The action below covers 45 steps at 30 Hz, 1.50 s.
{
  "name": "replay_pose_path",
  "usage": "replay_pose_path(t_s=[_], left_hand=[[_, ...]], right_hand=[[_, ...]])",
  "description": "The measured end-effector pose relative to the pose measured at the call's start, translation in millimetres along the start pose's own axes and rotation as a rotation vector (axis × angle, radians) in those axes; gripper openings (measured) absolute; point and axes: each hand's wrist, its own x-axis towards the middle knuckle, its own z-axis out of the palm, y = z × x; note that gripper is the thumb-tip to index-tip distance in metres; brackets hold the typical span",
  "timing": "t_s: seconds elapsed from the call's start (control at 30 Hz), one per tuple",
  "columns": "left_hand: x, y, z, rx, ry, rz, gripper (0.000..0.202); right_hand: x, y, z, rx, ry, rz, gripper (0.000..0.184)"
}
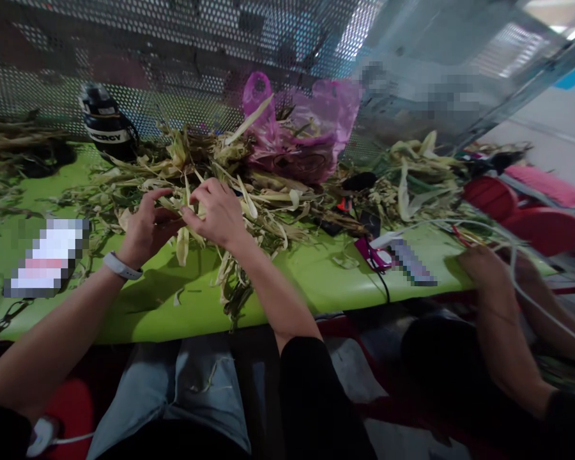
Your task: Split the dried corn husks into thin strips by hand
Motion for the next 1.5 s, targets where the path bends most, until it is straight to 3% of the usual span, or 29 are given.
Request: replay_pose_path(t_s=[0.13, 0.3, 0.5, 0.67, 0.87, 1.0, 1.23, 1.5], left_hand=[[-2.4, 5.2, 3.0, -0.159, -0.004, -0.045, 0.059], [-3.2, 18.1, 4.8, -0.451, -0.039, -0.245, 0.064], [-5.2, 18.4, 7.6, -0.359, -0.053, -0.203, 0.066], [-2.6, 19.9, 5.7, -0.464, -0.030, -0.273, 0.063], [4.3, 19.8, 2.2, -0.410, -0.287, -0.234, 0.023], [2.9, 16.2, 4.6, -0.390, -0.434, -0.196, 0.026], [-3.1, 21.7, 13.0, -0.275, -0.633, -0.246, 0.027], [-2.0, 29.0, 16.4, -0.306, -0.725, -0.328, 0.023]], right_hand=[[1.1, 2.2, 4.1, 0.063, -0.006, -0.076, 0.012], [3.6, 3.0, -2.8, 0.257, 0.017, 0.023, 0.024], [4.9, 4.6, -4.7, 0.282, -0.136, 0.077, 0.025], [5.1, 2.3, 0.5, 0.388, 0.007, 0.101, 0.026], [6.4, 3.0, 5.6, 0.594, -0.075, 0.227, 0.040], [7.4, 6.1, 7.5, 0.655, -0.087, 0.279, 0.043], [11.0, 8.3, 4.2, 0.708, -0.063, 0.334, 0.042], [9.2, 10.1, 8.6, 0.768, 0.045, 0.200, 0.042]])
